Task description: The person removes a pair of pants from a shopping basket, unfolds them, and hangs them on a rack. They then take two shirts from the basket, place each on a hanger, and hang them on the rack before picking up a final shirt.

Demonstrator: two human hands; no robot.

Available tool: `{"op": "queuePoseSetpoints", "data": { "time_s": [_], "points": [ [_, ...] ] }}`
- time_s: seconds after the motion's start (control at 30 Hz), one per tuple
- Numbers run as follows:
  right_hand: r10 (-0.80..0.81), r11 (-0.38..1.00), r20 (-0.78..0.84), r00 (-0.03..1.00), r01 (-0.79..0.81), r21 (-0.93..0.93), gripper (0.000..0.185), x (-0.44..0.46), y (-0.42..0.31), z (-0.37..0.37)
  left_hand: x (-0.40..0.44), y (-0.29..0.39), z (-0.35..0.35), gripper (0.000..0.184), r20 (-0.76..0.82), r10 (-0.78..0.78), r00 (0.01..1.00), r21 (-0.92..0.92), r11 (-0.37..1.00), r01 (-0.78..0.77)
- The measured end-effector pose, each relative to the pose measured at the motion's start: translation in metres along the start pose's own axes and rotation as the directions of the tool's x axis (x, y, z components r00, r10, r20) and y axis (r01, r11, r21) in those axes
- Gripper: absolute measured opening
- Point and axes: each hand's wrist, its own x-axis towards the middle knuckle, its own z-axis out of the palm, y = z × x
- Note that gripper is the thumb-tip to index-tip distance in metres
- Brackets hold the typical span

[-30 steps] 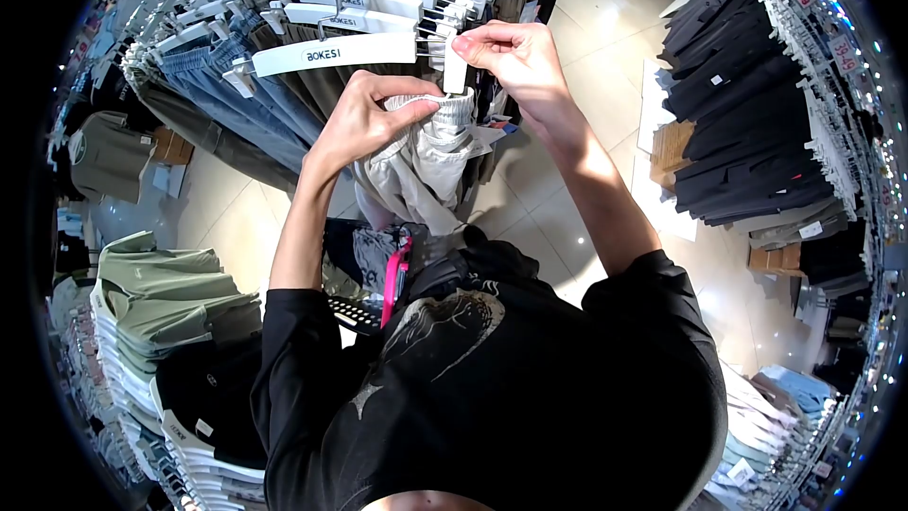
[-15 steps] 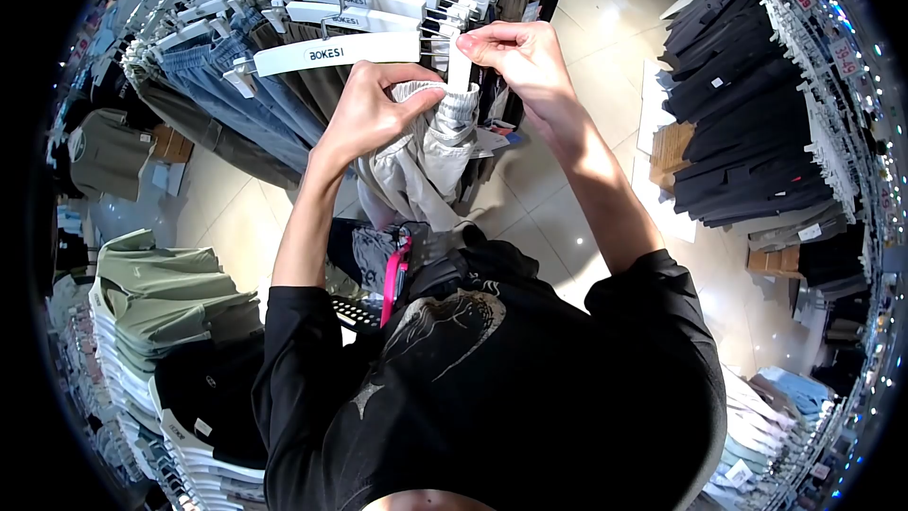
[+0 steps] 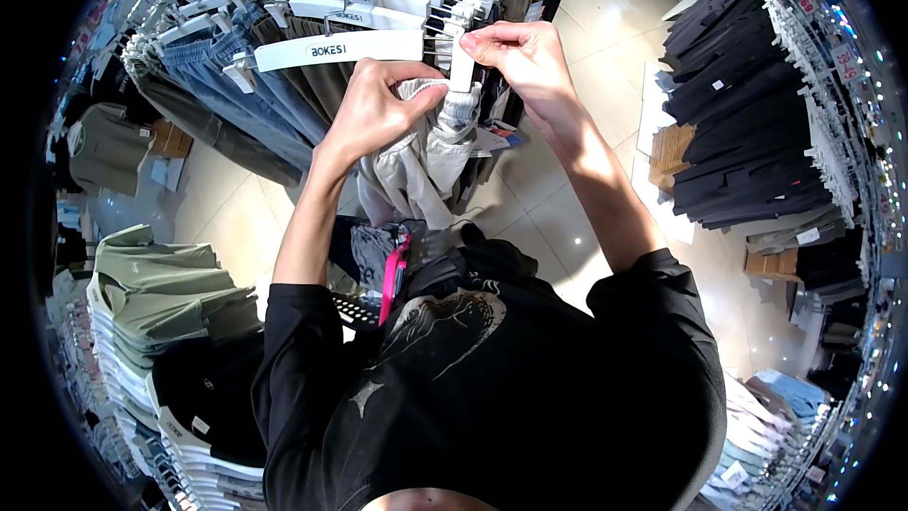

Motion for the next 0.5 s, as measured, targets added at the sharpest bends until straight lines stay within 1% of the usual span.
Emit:
{"op": "queuePoseSetpoints", "data": {
  "time_s": [0.07, 0.17, 0.27, 0.37, 0.43, 0.47, 0.5],
  "points": [
    [-0.015, 1.000, 0.000, 1.000, 0.015, 0.007, 0.019, -0.002, 0.000, 0.002, -0.001, -0.007, 0.004, 0.025, -0.046, -0.018, 0.999, -0.044, 0.999, 0.016],
    [-0.025, 1.000, -0.005, 1.000, 0.026, 0.017, 0.020, -0.003, 0.003, 0.004, -0.001, 0.000, 0.005, 0.026, -0.054, -0.136, 0.989, -0.048, 0.990, 0.134],
    [-0.021, 0.999, -0.023, 1.000, 0.022, 0.034, 0.022, -0.004, 0.004, 0.004, -0.001, -0.006, 0.009, 0.027, -0.069, -0.152, 0.986, -0.154, 0.978, 0.140],
    [0.018, 1.000, -0.050, 0.999, -0.019, -0.020, 0.026, -0.005, 0.004, 0.004, -0.001, -0.009, 0.010, 0.029, -0.048, -0.198, 0.979, -0.159, 0.969, 0.188],
    [0.038, 0.995, -0.042, 0.998, -0.042, -0.091, 0.029, -0.005, 0.008, -0.001, -0.001, -0.015, 0.012, 0.028, -0.061, -0.155, 0.986, -0.161, 0.976, 0.143],
    [0.020, 0.995, -0.054, 0.998, -0.025, -0.094, 0.029, -0.006, 0.009, 0.001, -0.001, -0.017, 0.012, 0.028, -0.072, -0.135, 0.988, -0.162, 0.979, 0.122],
    [0.002, 0.995, -0.064, 0.998, -0.008, -0.098, 0.030, -0.011, 0.009, 0.004, -0.002, -0.016, 0.011, 0.027, -0.047, -0.157, 0.986, -0.167, 0.975, 0.147]
  ]
}}
